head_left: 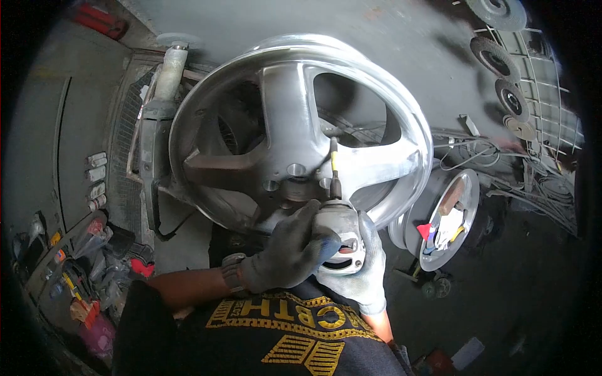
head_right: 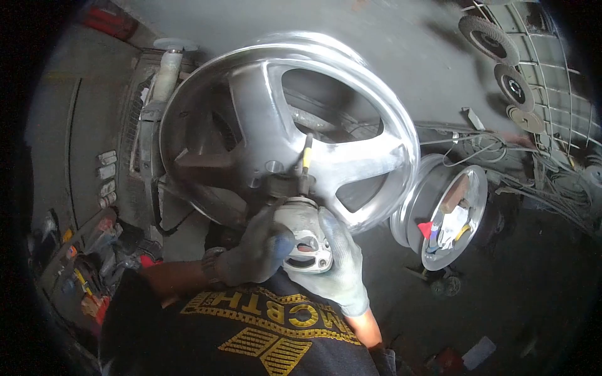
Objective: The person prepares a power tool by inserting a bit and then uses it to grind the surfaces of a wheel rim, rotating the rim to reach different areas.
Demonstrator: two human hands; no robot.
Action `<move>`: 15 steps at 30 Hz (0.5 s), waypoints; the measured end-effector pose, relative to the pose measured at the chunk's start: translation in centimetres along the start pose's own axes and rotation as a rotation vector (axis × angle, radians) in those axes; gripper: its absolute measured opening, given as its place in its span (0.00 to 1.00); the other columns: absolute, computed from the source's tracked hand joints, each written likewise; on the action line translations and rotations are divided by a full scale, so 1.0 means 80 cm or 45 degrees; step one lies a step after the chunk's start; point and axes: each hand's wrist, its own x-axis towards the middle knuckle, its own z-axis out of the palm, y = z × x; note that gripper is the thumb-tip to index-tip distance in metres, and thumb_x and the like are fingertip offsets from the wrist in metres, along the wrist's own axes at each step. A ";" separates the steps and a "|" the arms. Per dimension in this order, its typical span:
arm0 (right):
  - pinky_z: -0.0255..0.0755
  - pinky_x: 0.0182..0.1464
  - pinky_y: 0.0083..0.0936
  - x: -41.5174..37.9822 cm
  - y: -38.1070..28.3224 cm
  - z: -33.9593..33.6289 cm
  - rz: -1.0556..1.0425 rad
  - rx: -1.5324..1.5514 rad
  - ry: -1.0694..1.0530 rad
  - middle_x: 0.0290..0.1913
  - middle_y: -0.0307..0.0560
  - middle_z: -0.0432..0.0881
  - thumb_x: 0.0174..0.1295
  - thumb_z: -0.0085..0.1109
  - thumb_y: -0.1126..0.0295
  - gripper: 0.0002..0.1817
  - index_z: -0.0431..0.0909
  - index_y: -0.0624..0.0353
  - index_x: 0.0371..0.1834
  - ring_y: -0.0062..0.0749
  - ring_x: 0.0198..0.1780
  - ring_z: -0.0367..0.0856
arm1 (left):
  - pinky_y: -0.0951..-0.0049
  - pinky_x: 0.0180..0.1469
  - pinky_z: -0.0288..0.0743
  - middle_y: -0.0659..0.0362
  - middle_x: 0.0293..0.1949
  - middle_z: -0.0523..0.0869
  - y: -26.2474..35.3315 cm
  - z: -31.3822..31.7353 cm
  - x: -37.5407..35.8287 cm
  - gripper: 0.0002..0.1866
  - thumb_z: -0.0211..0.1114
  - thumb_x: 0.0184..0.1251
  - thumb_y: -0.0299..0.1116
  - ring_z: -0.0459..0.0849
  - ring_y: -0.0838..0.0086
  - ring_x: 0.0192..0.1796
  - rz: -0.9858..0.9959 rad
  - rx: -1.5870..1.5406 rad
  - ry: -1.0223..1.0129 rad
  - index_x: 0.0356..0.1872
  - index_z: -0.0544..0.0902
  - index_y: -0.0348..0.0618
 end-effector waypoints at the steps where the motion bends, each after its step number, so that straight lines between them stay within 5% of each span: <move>1: 0.82 0.58 0.40 0.000 0.000 -0.001 -0.002 0.000 0.000 0.61 0.66 0.81 0.39 0.87 0.70 0.53 0.68 0.68 0.72 0.55 0.58 0.87 | 0.55 0.57 0.79 0.33 0.50 0.82 0.000 -0.001 0.001 0.32 0.54 0.77 0.46 0.86 0.47 0.53 -0.048 -0.026 -0.024 0.64 0.68 0.20; 10: 0.84 0.54 0.38 -0.012 -0.004 -0.041 -0.080 -0.256 0.049 0.58 0.63 0.83 0.39 0.87 0.68 0.55 0.66 0.65 0.74 0.51 0.53 0.89 | 0.64 0.57 0.79 0.38 0.53 0.82 0.018 0.027 0.021 0.29 0.59 0.74 0.31 0.86 0.58 0.53 0.005 -0.330 -0.173 0.69 0.64 0.21; 15: 0.85 0.50 0.38 -0.012 -0.004 -0.048 -0.128 -0.370 0.076 0.57 0.64 0.83 0.38 0.87 0.68 0.54 0.67 0.63 0.73 0.54 0.52 0.89 | 0.62 0.59 0.79 0.39 0.53 0.82 -0.012 0.049 0.013 0.35 0.61 0.72 0.29 0.86 0.55 0.53 0.238 -0.061 -0.037 0.74 0.58 0.23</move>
